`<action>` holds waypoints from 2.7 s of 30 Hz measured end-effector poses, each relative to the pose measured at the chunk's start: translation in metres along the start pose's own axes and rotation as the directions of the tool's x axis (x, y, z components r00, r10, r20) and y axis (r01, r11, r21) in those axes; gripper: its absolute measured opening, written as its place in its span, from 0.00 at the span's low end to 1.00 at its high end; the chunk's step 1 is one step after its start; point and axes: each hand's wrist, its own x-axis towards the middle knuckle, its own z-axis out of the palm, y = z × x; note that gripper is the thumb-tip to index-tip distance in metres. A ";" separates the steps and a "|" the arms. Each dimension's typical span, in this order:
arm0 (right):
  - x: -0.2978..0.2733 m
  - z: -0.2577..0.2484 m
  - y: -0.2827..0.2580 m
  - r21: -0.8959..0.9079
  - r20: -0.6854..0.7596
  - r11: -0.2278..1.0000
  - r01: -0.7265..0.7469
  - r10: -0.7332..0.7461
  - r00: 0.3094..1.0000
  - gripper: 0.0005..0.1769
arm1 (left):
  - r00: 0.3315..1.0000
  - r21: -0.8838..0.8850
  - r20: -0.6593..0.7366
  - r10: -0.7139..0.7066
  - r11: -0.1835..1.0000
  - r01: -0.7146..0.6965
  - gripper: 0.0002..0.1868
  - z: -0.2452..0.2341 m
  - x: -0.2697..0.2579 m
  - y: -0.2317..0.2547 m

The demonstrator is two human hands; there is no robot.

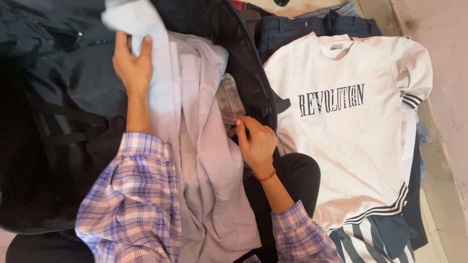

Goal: The person folds shirts and places them into a suitcase while sitting on the floor.

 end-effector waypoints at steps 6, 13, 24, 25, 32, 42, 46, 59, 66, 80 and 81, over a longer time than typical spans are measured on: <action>0.000 0.001 0.001 -0.001 0.014 0.999 -0.045 0.045 0.999 0.08 | 0.950 0.410 0.000 0.311 0.867 -0.284 0.54 0.000 -0.023 0.010; -0.002 0.001 0.002 0.007 -0.020 1.000 0.024 -0.024 1.000 0.08 | 0.923 0.421 0.233 0.305 0.824 -0.379 0.16 0.023 -0.048 0.036; -0.002 0.001 0.002 0.019 -0.009 1.000 0.008 -0.008 1.000 0.08 | 0.798 0.416 0.565 0.209 0.764 -0.494 0.20 0.054 -0.077 0.047; -0.002 0.002 0.003 0.020 -0.016 1.000 0.009 -0.009 1.000 0.08 | 0.829 0.494 0.540 0.149 0.741 -0.455 0.20 0.052 -0.075 0.041; -0.005 0.005 0.006 -0.048 -0.060 0.998 0.033 -0.036 0.998 0.10 | 0.801 0.663 0.584 -0.129 0.645 -0.380 0.24 0.046 -0.050 0.046; -0.010 0.000 0.007 0.005 -0.074 0.996 0.088 -0.088 0.993 0.10 | 0.581 0.496 0.809 -0.090 0.634 -0.593 0.37 -0.031 -0.144 0.129; -0.013 -0.009 0.004 0.068 -0.004 0.992 0.107 -0.107 0.994 0.09 | 0.794 0.432 0.598 0.109 0.790 -0.435 0.24 -0.059 -0.185 0.125; -0.039 -0.017 -0.006 0.091 -0.010 0.964 0.251 -0.251 0.968 0.04 | 0.775 -0.692 0.615 -0.146 0.373 0.618 0.36 -0.091 -0.169 0.120; -0.037 -0.015 -0.009 0.060 0.046 0.981 0.187 -0.190 0.981 0.06 | 0.686 -0.685 0.725 0.065 0.178 0.707 0.45 -0.098 -0.173 0.134; -0.036 -0.014 -0.007 0.053 0.072 0.980 0.191 -0.194 0.978 0.07 | 0.765 -0.178 0.632 -0.125 0.937 0.300 0.27 -0.080 -0.188 0.114; -0.035 -0.014 -0.007 0.054 0.073 0.980 0.191 -0.195 0.978 0.07 | 0.765 -0.178 0.631 -0.126 0.937 0.301 0.27 -0.077 -0.193 0.110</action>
